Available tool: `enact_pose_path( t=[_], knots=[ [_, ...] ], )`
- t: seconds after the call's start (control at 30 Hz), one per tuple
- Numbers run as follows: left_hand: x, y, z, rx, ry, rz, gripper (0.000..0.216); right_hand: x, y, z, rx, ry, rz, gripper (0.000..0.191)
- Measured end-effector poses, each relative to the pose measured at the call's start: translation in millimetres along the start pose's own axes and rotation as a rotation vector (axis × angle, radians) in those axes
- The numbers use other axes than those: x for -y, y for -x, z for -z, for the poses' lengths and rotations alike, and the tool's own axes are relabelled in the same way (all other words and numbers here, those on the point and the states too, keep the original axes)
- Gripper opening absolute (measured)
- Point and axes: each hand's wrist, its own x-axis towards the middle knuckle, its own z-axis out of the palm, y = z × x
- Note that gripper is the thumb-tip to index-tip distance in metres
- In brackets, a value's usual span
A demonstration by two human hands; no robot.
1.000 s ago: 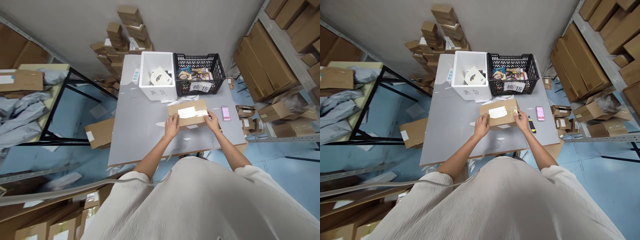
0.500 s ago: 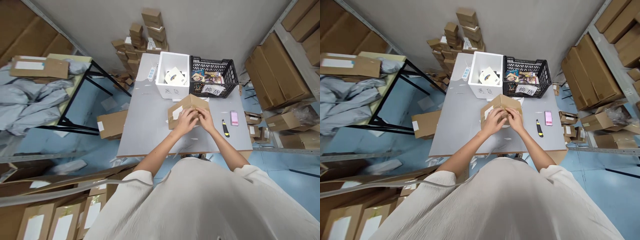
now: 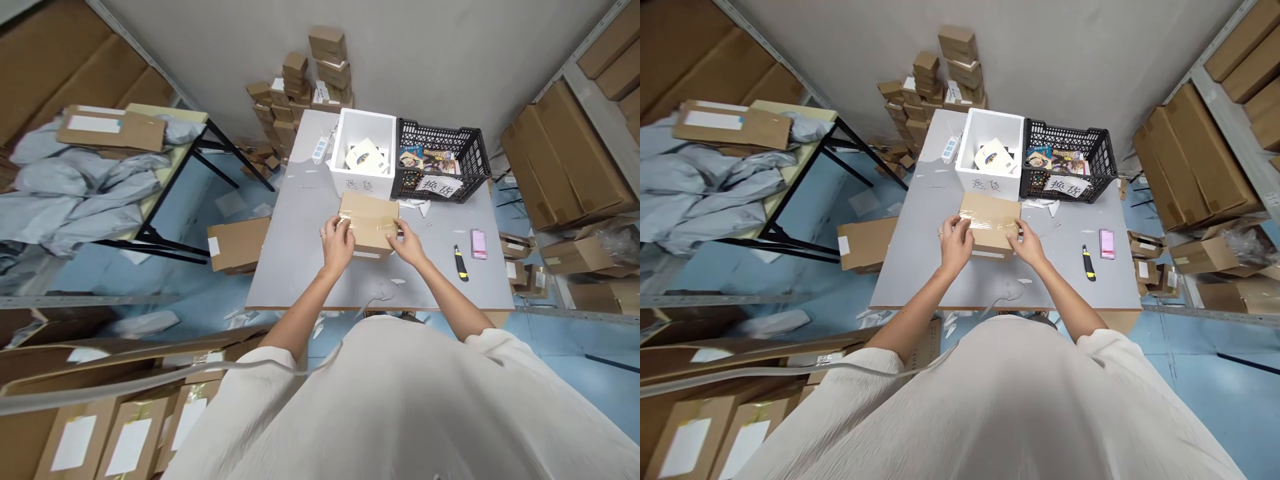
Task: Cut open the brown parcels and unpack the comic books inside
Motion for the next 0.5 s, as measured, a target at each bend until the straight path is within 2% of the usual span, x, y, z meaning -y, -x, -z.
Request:
enact_pose_path(
  t=[0.1,0.2,0.37,0.5],
  knots=[
    [5,-3,4,-0.017,-0.011,0.067,0.038,7,-3,-9,0.007,-0.028,-0.005,0.074],
    [-1,-7,4,-0.001,-0.003,0.04,0.034,6,-5,-5,-0.011,-0.004,-0.044,0.072],
    [-24,-16,-11,-0.007,0.015,-0.045,0.031,-7,2,25,-0.062,0.004,-0.057,0.068],
    [-44,-24,-38,0.011,0.035,-0.127,0.028,-20,11,57,-0.148,0.017,-0.041,0.067]
  ],
)
